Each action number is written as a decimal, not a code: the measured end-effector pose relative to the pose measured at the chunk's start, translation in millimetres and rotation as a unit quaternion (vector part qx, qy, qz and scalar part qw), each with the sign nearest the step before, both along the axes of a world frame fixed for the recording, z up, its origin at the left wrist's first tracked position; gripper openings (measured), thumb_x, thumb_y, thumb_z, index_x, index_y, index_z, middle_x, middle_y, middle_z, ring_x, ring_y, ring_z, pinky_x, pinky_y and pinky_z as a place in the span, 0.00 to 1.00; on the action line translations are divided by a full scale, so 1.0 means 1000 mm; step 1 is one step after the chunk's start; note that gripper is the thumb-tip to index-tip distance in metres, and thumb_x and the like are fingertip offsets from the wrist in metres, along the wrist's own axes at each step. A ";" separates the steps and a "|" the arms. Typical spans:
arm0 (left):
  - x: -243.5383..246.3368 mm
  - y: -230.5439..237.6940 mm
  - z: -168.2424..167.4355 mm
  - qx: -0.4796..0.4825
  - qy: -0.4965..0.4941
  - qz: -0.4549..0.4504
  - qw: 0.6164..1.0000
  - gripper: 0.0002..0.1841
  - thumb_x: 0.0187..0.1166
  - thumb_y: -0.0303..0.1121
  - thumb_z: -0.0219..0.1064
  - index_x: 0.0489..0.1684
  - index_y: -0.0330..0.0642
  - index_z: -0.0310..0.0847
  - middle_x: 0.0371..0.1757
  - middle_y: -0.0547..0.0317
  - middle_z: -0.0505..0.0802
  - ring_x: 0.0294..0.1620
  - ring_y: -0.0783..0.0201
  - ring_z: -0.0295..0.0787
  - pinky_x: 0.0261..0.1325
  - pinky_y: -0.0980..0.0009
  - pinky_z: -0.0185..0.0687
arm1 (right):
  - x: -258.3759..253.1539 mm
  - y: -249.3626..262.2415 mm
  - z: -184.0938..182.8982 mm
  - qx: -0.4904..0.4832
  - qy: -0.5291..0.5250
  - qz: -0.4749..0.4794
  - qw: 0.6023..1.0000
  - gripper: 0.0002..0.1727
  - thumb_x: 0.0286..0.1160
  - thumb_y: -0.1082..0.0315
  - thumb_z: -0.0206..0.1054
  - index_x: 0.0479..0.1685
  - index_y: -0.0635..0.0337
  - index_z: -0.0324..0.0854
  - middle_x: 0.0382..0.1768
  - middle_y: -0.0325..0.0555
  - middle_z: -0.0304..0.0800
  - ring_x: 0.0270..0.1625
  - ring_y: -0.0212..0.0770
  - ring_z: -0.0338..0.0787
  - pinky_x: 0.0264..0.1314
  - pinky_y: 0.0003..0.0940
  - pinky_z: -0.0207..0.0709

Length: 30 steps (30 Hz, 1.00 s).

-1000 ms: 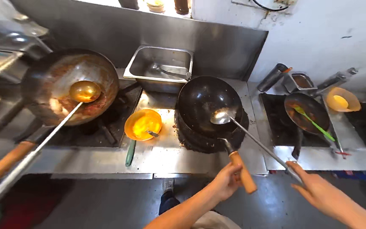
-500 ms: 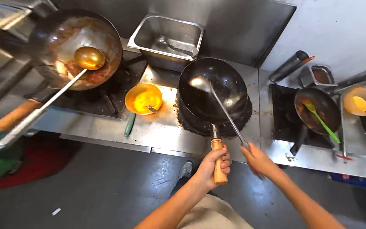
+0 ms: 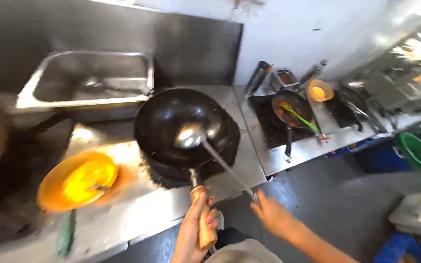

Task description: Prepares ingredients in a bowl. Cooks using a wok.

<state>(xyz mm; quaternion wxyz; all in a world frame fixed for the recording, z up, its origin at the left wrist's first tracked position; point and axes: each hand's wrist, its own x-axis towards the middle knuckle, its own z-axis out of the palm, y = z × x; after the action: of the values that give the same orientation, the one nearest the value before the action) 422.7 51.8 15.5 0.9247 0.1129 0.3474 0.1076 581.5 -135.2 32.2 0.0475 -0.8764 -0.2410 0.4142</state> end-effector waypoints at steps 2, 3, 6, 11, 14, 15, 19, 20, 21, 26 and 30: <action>-0.002 0.002 -0.008 0.011 -0.019 -0.017 1.000 0.19 0.96 0.42 0.35 0.69 0.46 0.67 0.35 0.61 0.87 0.14 0.76 0.79 0.15 0.81 0.79 | -0.015 -0.023 0.001 -0.013 0.010 -0.013 1.000 0.30 0.91 0.43 0.50 0.76 0.58 0.68 0.43 0.62 0.90 0.48 0.63 0.93 0.51 0.63 0.84; -0.002 0.003 -0.010 0.014 -0.022 -0.022 0.999 0.20 0.96 0.43 0.33 0.69 0.47 0.67 0.35 0.61 0.87 0.14 0.76 0.79 0.15 0.82 0.79 | -0.013 -0.017 0.001 -0.012 0.003 -0.023 1.000 0.30 0.91 0.44 0.50 0.77 0.58 0.67 0.45 0.62 0.90 0.51 0.64 0.93 0.53 0.63 0.84; -0.002 0.005 -0.008 0.045 -0.010 -0.041 0.998 0.26 0.94 0.50 0.27 0.64 0.49 0.71 0.38 0.60 0.91 0.20 0.73 0.86 0.20 0.79 0.84 | 0.006 0.037 -0.006 0.051 0.036 -0.042 0.997 0.30 0.92 0.50 0.52 0.83 0.61 0.61 0.52 0.65 0.89 0.56 0.64 0.92 0.60 0.64 0.82; -0.018 -0.001 -0.028 0.092 -0.009 -0.048 0.995 0.39 0.86 0.69 0.26 0.68 0.55 0.77 0.59 0.58 0.95 0.56 0.57 0.95 0.57 0.58 0.93 | 0.007 0.058 -0.053 0.310 0.265 -0.124 0.905 0.37 0.86 0.56 0.64 0.90 0.59 0.56 0.64 0.65 0.85 0.52 0.55 0.93 0.57 0.53 0.87; -0.027 -0.017 -0.044 0.127 -0.004 -0.057 0.990 0.45 0.80 0.75 0.28 0.78 0.53 0.73 0.71 0.54 0.90 0.73 0.50 0.86 0.74 0.48 0.81 | 0.003 0.046 -0.070 0.379 0.359 -0.145 0.841 0.35 0.86 0.61 0.63 0.89 0.64 0.57 0.67 0.67 0.83 0.59 0.54 0.91 0.63 0.50 0.85; -0.028 -0.023 -0.048 0.152 0.006 -0.059 0.987 0.47 0.79 0.76 0.25 0.81 0.53 0.69 0.73 0.53 0.88 0.76 0.49 0.83 0.76 0.47 0.78 | 0.004 0.042 -0.074 0.391 0.383 -0.136 0.826 0.35 0.87 0.61 0.63 0.89 0.65 0.57 0.69 0.68 0.82 0.63 0.54 0.90 0.66 0.51 0.83; -0.019 -0.052 -0.062 0.193 0.061 0.007 0.979 0.41 0.82 0.75 0.33 0.81 0.60 0.69 0.73 0.58 0.89 0.73 0.52 0.86 0.72 0.48 0.81 | 0.009 0.028 -0.079 0.423 0.404 -0.021 0.811 0.37 0.86 0.63 0.64 0.90 0.71 0.54 0.69 0.70 0.82 0.65 0.58 0.89 0.71 0.55 0.80; -0.016 -0.060 -0.064 0.200 0.065 0.019 0.977 0.37 0.83 0.72 0.38 0.82 0.61 0.68 0.74 0.58 0.88 0.73 0.54 0.86 0.69 0.50 0.83 | 0.012 0.020 -0.077 0.423 0.409 0.004 0.809 0.39 0.84 0.64 0.66 0.90 0.72 0.53 0.67 0.72 0.82 0.63 0.59 0.89 0.69 0.56 0.80; -0.015 -0.068 -0.068 0.204 0.057 0.034 0.977 0.36 0.81 0.70 0.48 0.84 0.62 0.68 0.78 0.57 0.85 0.75 0.52 0.84 0.69 0.50 0.84 | 0.016 0.009 -0.077 0.420 0.419 0.019 0.804 0.40 0.83 0.64 0.67 0.90 0.72 0.52 0.70 0.72 0.80 0.64 0.61 0.88 0.69 0.57 0.79; 0.007 -0.111 -0.083 0.221 0.098 0.055 0.969 0.55 0.65 0.86 0.25 0.92 0.63 0.54 0.86 0.53 0.76 0.79 0.46 0.79 0.62 0.44 0.86 | 0.104 -0.130 -0.063 0.526 0.303 -0.087 0.790 0.25 0.83 0.65 0.67 0.76 0.64 0.76 0.74 0.54 0.83 0.64 0.44 0.93 0.64 0.42 0.90; 0.031 -0.143 -0.099 0.203 0.108 0.108 0.967 0.50 0.73 0.82 0.37 0.78 0.49 0.72 0.60 0.53 0.92 0.54 0.56 0.92 0.52 0.58 0.91 | 0.310 -0.267 -0.110 0.423 -0.183 -0.170 0.871 0.25 0.88 0.65 0.59 0.79 0.68 0.71 0.72 0.65 0.81 0.66 0.57 0.88 0.68 0.55 0.82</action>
<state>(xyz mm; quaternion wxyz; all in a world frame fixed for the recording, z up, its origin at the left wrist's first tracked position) 453.4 -91.3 -83.2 0.8221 0.2711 0.4264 0.2625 892.0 -402.6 -77.3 0.4381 -0.8603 -0.2445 0.0904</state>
